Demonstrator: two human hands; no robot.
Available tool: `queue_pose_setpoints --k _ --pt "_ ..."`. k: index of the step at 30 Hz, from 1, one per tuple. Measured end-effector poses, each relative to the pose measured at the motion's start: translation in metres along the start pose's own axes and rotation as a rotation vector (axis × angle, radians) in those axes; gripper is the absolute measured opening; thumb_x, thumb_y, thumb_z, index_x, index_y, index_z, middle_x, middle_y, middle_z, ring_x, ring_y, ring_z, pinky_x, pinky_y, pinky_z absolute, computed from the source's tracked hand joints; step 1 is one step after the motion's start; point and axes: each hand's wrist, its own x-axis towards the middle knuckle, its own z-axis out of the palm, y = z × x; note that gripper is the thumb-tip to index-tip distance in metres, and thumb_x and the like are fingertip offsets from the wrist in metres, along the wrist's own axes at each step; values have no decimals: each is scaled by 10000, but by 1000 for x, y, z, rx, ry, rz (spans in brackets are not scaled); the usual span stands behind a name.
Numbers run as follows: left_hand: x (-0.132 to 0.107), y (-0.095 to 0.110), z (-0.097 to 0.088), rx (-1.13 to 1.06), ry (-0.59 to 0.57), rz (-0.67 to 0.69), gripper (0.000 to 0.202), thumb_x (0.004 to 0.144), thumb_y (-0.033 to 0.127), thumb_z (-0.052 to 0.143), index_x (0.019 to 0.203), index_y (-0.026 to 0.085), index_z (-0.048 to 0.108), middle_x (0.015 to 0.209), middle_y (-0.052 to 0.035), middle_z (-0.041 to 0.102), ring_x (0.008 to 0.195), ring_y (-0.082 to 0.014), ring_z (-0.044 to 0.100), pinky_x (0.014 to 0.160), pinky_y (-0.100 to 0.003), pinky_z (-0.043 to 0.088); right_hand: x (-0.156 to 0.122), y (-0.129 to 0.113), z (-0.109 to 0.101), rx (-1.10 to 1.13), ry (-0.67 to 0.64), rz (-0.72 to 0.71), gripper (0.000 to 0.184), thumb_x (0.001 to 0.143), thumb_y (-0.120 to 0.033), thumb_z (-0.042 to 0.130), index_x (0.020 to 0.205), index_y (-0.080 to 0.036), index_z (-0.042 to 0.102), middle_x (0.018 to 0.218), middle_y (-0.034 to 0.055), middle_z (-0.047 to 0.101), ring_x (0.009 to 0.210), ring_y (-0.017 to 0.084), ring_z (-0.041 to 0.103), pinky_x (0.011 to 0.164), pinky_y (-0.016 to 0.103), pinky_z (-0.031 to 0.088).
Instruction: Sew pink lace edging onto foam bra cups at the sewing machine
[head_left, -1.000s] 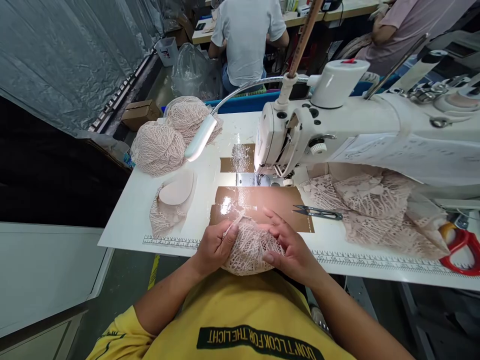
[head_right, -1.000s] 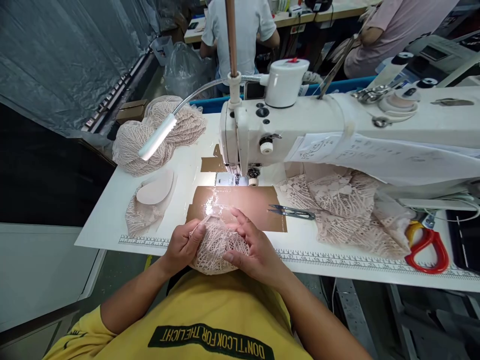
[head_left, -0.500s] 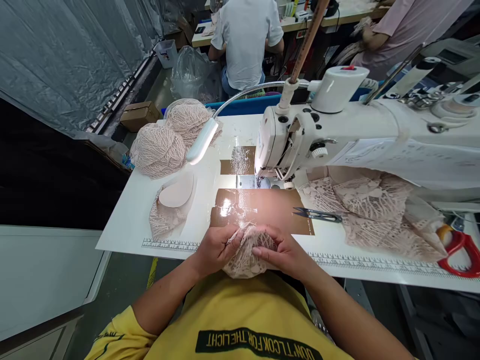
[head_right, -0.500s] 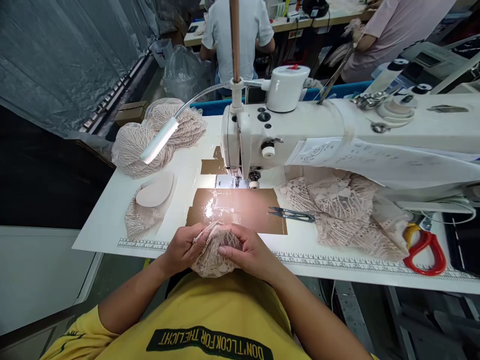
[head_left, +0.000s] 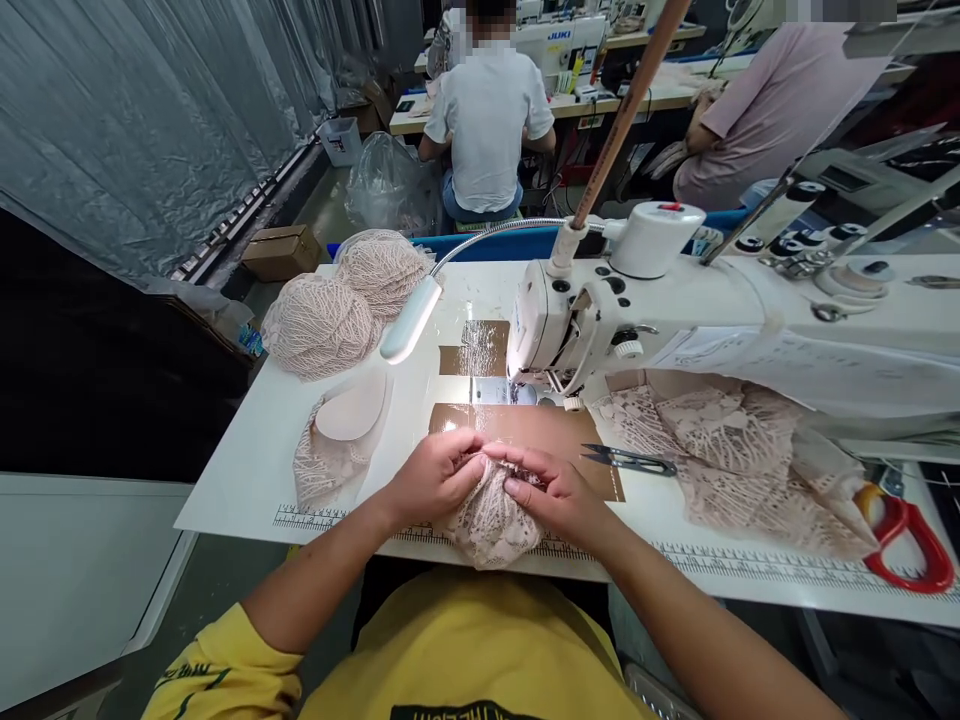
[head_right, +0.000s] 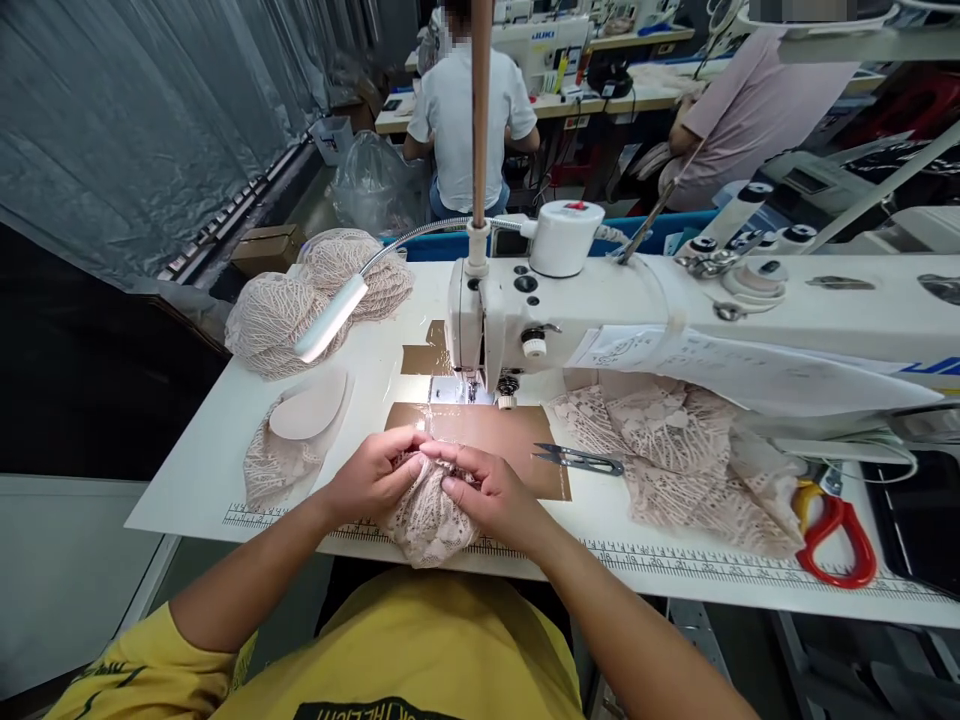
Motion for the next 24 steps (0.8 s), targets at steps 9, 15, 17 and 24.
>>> queue_pose_setpoints --k 9,15,17,24 --pt "34 -20 -4 -669 -1 -204 307 804 366 670 980 115 687 927 -97 703 873 -201 659 814 -320 521 24 17 -4 -100 114 -45 461 895 -237 512 1356 -238 513 1411 62 504 1315 235 444 1121 454 327" --pt "36 -33 -1 -487 338 -138 255 795 272 681 1017 148 682 988 -85 673 896 -173 631 833 -307 521 23 26 2 -382 189 -94 536 919 -227 458 1448 -234 373 1400 70 515 1280 233 489 1076 441 413" --pt "35 -32 -3 -336 400 -22 185 813 220 652 982 156 690 969 -76 659 894 -163 619 823 -292 517 23 30 3 -474 207 -132 558 923 -212 443 1468 -231 327 1393 78 521 1253 230 518 1041 427 456" --pt "31 -22 3 -247 356 9 189 802 213 672 979 152 701 938 -83 706 846 -177 664 805 -304 552 26 37 8 -643 192 -277 654 908 -114 405 1511 -249 190 1361 102 547 1174 231 583 952 396 532"
